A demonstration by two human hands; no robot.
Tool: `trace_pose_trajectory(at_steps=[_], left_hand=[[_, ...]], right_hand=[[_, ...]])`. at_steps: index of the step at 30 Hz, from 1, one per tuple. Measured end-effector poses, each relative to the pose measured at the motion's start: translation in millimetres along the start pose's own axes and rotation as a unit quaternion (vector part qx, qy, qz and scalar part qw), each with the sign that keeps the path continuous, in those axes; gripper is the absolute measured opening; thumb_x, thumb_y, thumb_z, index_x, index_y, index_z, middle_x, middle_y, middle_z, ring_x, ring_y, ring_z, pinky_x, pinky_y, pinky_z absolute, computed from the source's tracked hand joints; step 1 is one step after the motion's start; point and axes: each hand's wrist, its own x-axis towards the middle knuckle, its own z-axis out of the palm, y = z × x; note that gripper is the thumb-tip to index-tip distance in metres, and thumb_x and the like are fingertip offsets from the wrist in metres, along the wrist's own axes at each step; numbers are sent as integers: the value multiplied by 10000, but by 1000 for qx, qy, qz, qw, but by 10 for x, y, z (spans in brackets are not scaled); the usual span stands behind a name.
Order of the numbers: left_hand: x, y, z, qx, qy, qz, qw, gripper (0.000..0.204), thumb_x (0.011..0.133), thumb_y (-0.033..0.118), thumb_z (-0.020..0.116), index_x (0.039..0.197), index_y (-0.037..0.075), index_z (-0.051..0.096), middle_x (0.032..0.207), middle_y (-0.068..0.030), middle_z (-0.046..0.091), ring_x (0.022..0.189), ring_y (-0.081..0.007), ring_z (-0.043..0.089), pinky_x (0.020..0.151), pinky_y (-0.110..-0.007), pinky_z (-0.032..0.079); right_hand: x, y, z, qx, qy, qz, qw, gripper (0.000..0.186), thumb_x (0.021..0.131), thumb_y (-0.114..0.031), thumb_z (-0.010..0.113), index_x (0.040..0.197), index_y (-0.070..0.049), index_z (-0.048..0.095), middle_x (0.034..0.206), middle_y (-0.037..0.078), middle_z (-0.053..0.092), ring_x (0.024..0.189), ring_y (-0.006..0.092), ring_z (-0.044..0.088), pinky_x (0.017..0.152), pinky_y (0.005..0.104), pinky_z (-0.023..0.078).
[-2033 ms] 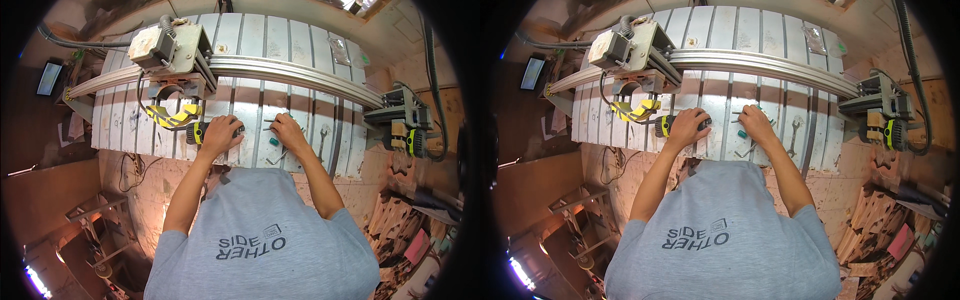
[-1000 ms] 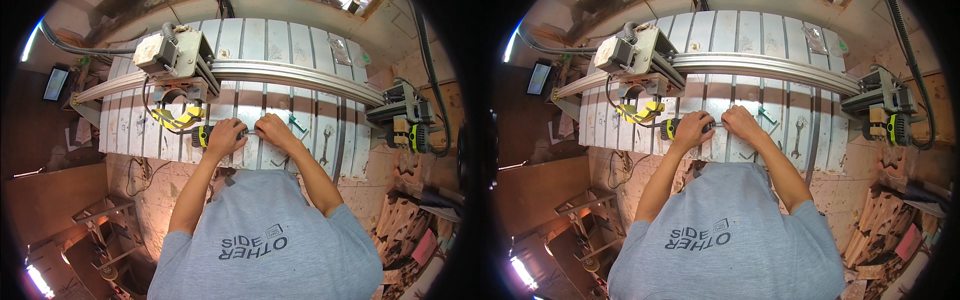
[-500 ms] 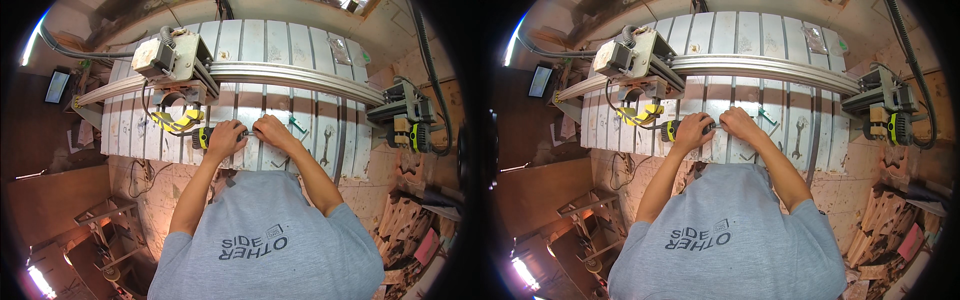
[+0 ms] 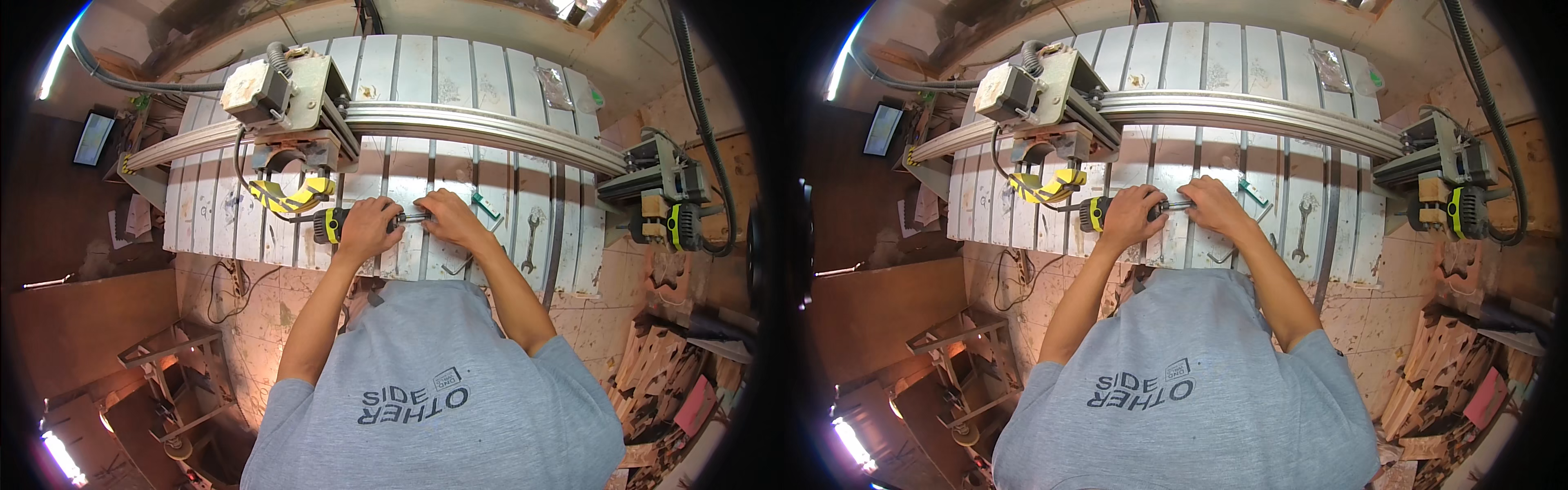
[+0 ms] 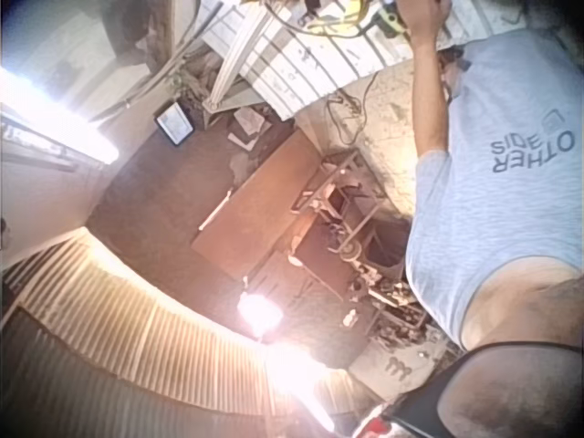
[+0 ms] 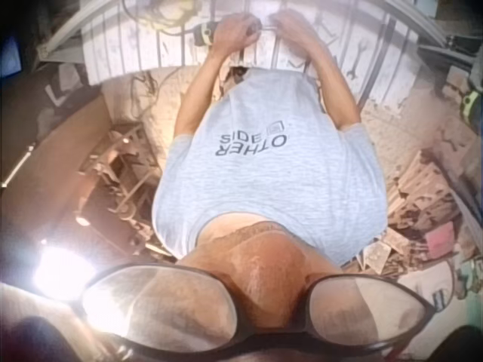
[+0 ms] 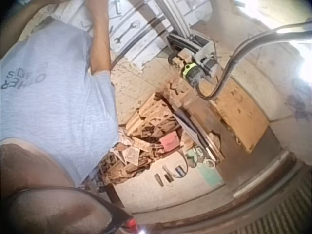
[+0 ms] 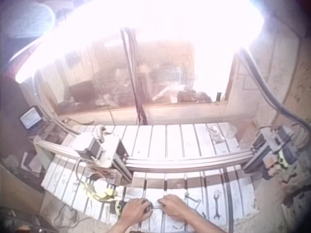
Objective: The person unscrews a component from the CNC machine head, measures a part with a ruler, and works with small mechanical components and a screwdriver on a workbench.
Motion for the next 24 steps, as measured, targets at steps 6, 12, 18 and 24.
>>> trace_pose_trajectory(at_steps=[6, 12, 18, 24], left_hand=[[0, 1, 29, 1, 11, 0, 1000, 343, 847, 328, 770, 1121, 128, 717, 1116, -63, 676, 1031, -279, 643, 902, -420, 484], [12, 23, 50, -8, 35, -14, 999, 310, 847, 326, 769, 1096, 147, 721, 1116, -38, 684, 1003, -262, 654, 892, -414, 489], [9, 44, 59, 9, 39, -5, 999, 273, 853, 307, 760, 1073, 149, 721, 1108, -18, 685, 988, -247, 653, 892, -405, 488], [-25, 42, 62, 12, 48, 10, 999, 378, 813, 294, 776, 1131, 111, 686, 1152, -55, 673, 1021, -282, 644, 917, -423, 486]], right_hand=[[-97, 29, 6, 3, 0, 17, 1000, 330, 814, -154, 795, 1118, -46, 726, 1018, 130, 685, 1030, 344, 626, 918, 452, 507], [-48, -66, 66, 8, 14, 9, 1000, 302, 820, -165, 797, 1096, -59, 735, 1015, 113, 685, 1037, 329, 618, 921, 448, 503], [10, -88, 134, -3, 10, 1, 1000, 271, 820, -156, 788, 1069, -69, 724, 1013, 103, 688, 1025, 323, 623, 912, 445, 501], [76, -135, 177, -1, 20, -20, 1000, 262, 809, -158, 798, 1030, -67, 691, 986, 113, 695, 990, 343, 639, 863, 464, 502]])
